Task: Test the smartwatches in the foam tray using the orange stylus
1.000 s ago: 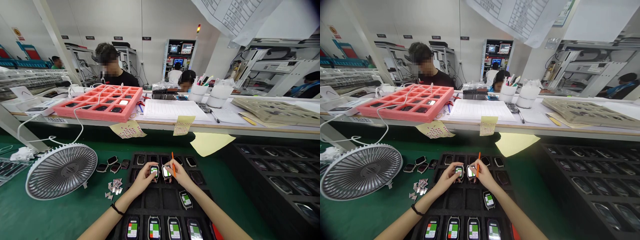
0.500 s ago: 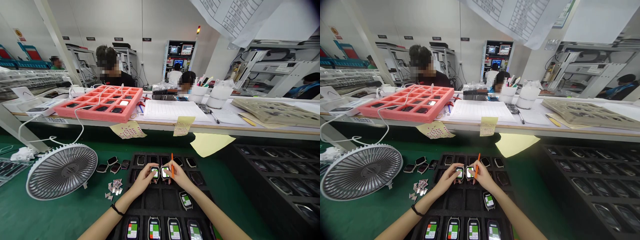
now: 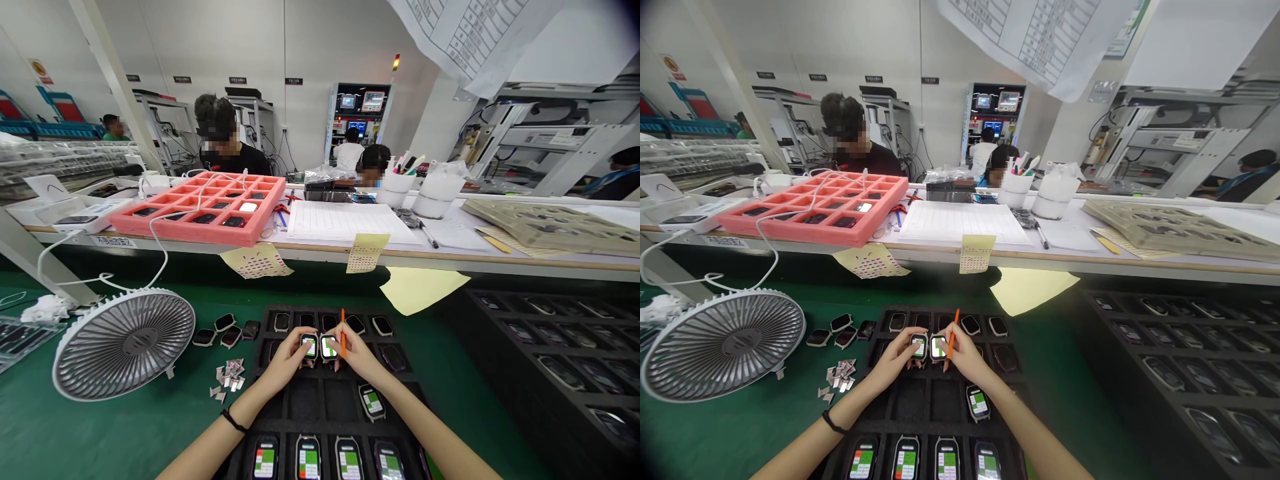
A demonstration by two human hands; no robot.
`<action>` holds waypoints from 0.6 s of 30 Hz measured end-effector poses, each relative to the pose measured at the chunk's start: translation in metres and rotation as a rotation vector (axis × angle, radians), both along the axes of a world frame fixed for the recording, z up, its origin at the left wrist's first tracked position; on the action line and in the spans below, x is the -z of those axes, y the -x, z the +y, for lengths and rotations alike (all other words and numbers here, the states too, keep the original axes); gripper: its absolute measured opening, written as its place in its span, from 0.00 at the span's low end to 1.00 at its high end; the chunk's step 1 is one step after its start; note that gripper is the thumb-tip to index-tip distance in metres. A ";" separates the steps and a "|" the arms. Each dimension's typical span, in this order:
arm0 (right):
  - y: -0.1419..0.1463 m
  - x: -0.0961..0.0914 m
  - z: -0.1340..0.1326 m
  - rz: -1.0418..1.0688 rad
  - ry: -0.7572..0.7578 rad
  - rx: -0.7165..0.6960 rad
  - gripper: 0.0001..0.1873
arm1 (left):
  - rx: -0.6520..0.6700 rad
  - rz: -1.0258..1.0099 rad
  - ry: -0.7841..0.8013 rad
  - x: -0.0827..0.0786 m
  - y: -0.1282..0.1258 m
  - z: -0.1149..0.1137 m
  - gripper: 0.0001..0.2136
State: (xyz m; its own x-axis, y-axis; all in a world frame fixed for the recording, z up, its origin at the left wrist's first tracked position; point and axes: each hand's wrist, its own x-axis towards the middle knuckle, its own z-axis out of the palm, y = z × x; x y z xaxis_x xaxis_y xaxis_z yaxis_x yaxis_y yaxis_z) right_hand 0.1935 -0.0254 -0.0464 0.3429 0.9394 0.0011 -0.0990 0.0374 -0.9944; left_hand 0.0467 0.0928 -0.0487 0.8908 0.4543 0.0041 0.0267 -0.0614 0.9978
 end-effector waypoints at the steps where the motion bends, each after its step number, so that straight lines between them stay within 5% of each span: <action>1: 0.000 0.000 0.000 -0.001 -0.003 -0.002 0.22 | -0.002 -0.002 -0.001 0.001 0.000 0.000 0.16; 18: -0.003 0.004 0.001 0.033 -0.016 -0.003 0.22 | -0.054 0.000 0.148 -0.001 -0.001 0.002 0.21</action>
State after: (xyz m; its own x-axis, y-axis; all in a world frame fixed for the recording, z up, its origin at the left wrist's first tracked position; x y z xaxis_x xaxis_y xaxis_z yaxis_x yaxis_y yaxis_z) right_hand 0.1960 -0.0248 -0.0508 0.3399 0.9404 0.0051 -0.1323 0.0531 -0.9898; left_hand 0.0474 0.0952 -0.0482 0.8651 0.4973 -0.0659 0.0255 0.0876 0.9958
